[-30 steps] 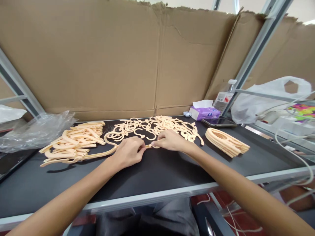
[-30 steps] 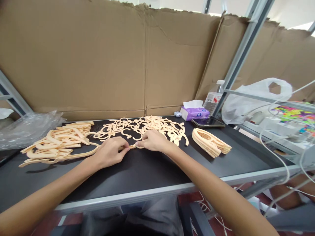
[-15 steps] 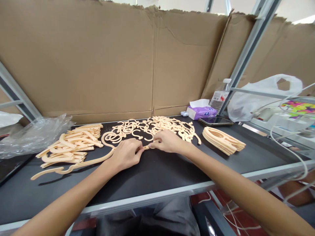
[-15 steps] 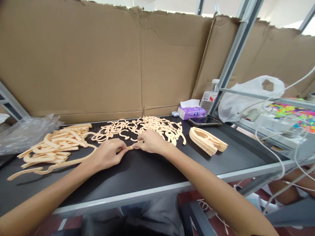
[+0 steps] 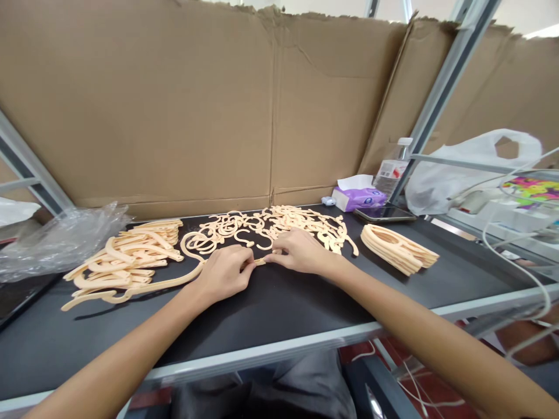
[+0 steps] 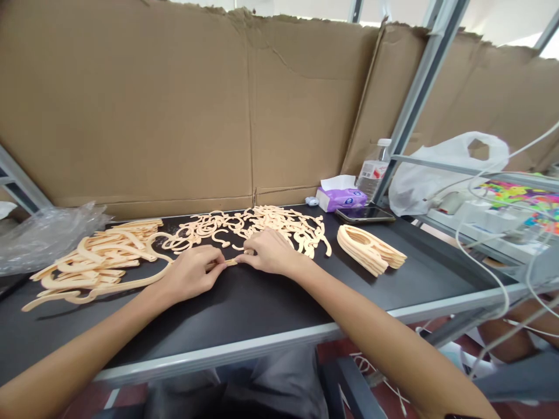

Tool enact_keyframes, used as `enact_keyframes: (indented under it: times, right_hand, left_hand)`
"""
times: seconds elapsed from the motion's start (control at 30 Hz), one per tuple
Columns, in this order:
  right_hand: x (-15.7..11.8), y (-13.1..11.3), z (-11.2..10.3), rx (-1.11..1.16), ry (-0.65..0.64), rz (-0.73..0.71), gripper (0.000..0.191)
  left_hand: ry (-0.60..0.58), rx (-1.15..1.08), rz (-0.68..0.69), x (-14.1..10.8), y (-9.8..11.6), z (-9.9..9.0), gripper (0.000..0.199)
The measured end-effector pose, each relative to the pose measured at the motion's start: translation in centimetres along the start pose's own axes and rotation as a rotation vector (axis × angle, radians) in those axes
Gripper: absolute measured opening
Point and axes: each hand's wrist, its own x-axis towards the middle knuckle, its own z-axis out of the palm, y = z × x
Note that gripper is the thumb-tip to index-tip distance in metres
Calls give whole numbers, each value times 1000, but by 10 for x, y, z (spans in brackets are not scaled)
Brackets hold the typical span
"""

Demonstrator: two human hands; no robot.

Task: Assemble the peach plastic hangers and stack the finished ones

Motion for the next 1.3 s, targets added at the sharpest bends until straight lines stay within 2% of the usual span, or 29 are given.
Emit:
enact_keyframes:
  times: [0.3,0.63,0.73,0.83,0.93,1.0,1.07,1.13,1.23,1.3]
  right_hand:
    - [-1,1,2,125,48,111,33]
    - [1,2,-6,260,131,288,46]
    - [1,1,-6,267,121,287,44]
    - [2,1,-2,240,147,237,34]
    - [2,4,0,167,315,189,20]
    - [2,6,0,70,492,190,21]
    - [2,7,-2,-22,605,207,24]
    - [1,4,-3,-61,566,222,29]
    - [1,-4,-1,-67,345,247,49]
    - [1,-9,3,-62,249,270,50]
  left_hand:
    - [57,17,21,0,1,2,13]
    - [175,55,62,0,0,2,10]
    - [191,81,56,0,1,1,14]
    - [188,94,59,0,-2,4,11]
    - [200,97,51,0,-7,8,11]
    - [226,97,35,1,-10,10,11]
    - [255,97,17,1,-13,11,11]
    - [278,100,5,1,-14,11,11]
    - [295,101,2,1,-13,10,11]
    - [299,100,6,1,-12,10,11]
